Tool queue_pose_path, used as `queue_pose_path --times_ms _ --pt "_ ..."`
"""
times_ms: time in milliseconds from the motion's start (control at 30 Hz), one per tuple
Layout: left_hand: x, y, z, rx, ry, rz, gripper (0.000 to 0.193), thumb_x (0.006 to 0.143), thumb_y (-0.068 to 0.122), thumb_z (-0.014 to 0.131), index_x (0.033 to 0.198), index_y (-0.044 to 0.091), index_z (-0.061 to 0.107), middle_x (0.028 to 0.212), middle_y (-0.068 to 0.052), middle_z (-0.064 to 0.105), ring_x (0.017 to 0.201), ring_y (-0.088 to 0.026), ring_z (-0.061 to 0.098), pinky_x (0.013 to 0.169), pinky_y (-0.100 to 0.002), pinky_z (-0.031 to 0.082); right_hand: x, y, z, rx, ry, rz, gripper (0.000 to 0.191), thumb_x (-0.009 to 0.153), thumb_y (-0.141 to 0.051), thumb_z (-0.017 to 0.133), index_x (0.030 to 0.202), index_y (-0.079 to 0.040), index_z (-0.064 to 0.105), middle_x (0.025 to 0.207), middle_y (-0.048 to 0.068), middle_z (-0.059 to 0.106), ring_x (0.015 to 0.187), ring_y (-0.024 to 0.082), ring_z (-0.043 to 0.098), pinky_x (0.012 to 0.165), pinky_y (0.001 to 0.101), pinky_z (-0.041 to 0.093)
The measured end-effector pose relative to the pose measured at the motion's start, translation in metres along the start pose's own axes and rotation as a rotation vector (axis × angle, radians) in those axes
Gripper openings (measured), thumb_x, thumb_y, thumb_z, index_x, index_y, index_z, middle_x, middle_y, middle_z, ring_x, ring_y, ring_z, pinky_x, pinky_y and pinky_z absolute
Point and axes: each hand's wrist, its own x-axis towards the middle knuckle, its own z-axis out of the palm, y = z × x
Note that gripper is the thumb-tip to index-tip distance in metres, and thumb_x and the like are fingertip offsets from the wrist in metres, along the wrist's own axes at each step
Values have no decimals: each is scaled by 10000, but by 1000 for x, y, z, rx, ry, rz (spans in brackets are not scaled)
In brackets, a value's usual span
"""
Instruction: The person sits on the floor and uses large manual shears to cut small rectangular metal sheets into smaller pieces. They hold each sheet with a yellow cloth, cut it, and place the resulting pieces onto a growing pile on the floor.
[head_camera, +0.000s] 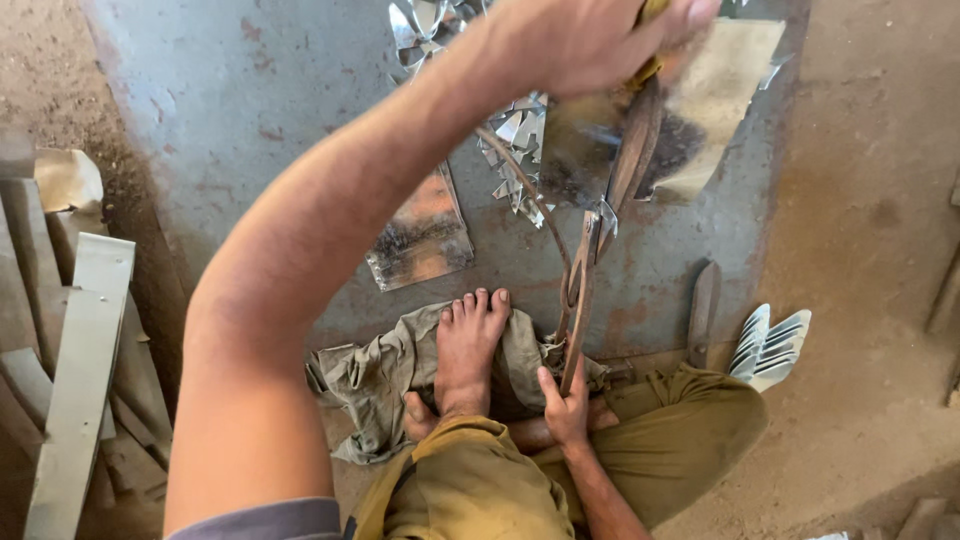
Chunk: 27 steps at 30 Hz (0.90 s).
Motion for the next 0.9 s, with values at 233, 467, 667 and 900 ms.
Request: queue_pose_path --times_ms 233,467,667,900 --pt "-23 5 17 -53 55 -204 589 1108 578 482 1019 19 644 813 -177 692 736 -386 671 678 -482 519 -70 -82 -49 194 -128 505 602 1042 -116 609 1624 -77 461 1553 143 574 1120 241 449 986 362 386" --pt "-27 16 -8 -292 108 -35 632 1143 545 313 1078 36 683 910 -187 707 840 -416 684 727 -505 505 -26 -34 -6 -33 176 -37 688 984 -106 654 1583 50 353 1625 155 392 1466 252 368 1165 379 311" --pt "-51 15 11 -229 368 -77 502 1137 490 515 1043 37 710 826 -122 711 749 -321 695 691 -439 517 -10 -17 -2 64 85 101 609 1008 -177 655 1554 1 452 1452 165 581 1306 253 546 1101 363 432" --pt "-127 43 107 -757 687 -738 460 1141 403 469 1069 -2 675 856 -22 626 795 -93 557 738 -278 474 -7 -16 -3 105 50 148 653 978 -192 640 1560 -17 402 1612 161 433 1488 280 401 1166 389 328"
